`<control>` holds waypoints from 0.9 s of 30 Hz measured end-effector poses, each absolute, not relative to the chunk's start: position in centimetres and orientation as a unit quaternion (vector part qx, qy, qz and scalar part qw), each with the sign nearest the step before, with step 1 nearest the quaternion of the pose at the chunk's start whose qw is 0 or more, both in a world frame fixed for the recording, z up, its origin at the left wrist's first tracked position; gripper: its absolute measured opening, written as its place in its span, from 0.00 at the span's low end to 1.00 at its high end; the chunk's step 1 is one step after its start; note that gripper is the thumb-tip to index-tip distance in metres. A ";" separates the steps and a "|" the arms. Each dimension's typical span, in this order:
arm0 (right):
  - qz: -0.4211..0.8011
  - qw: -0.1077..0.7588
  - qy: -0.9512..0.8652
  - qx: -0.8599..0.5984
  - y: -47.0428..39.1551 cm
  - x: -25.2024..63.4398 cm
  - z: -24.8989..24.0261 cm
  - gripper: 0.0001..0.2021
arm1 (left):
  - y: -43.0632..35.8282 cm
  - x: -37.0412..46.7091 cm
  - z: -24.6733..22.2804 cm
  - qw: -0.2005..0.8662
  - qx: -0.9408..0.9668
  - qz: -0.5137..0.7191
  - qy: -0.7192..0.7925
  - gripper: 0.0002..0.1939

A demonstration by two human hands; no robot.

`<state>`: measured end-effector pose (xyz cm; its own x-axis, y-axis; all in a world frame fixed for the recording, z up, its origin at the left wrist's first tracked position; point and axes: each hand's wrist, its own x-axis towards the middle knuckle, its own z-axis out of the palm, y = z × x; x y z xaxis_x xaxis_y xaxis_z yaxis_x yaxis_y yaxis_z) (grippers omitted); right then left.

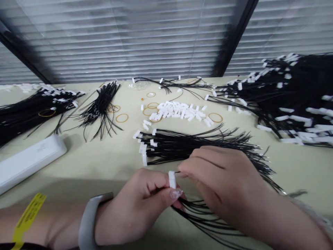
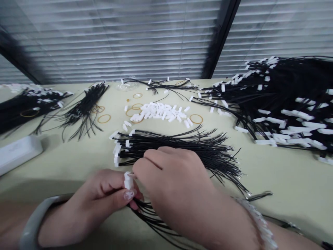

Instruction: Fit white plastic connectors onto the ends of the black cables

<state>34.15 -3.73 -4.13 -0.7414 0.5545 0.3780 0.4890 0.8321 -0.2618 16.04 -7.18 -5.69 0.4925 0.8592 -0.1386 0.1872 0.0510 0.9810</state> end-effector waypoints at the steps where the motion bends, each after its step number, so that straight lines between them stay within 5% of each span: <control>1: 0.068 0.244 -0.922 -0.293 -3.8 34.0 -4.3 0.10 | -7.2 16.0 -5.7 0.592 0.629 0.279 0.419 0.14; 8: 0.193 0.256 -0.890 -0.324 -2.8 33.9 -3.7 0.07 | -7.2 16.4 -5.7 0.620 0.567 0.309 0.445 0.12; 12: 0.099 0.341 -0.875 -0.328 -2.4 35.2 -2.8 0.02 | -7.2 16.7 -5.7 0.657 0.463 0.361 0.473 0.11; 16: 0.085 0.273 -0.912 -0.294 -2.8 36.1 -2.6 0.07 | -7.2 16.7 -5.7 0.655 0.451 0.367 0.483 0.15; 21: -0.006 0.329 -0.895 -0.302 -3.6 36.1 -2.6 0.04 | -6.8 16.4 -6.1 0.658 0.449 0.384 0.467 0.15; 27: -0.023 0.268 -0.915 -0.301 -3.5 35.9 -2.7 0.09 | -6.5 16.3 -6.2 0.660 0.441 0.383 0.472 0.14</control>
<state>35.90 -3.54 -2.72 -0.6747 0.5390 0.5043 0.5639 0.8172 -0.1190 16.34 -6.50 -6.24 0.2612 0.9223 -0.2849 -0.0894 0.3170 0.9442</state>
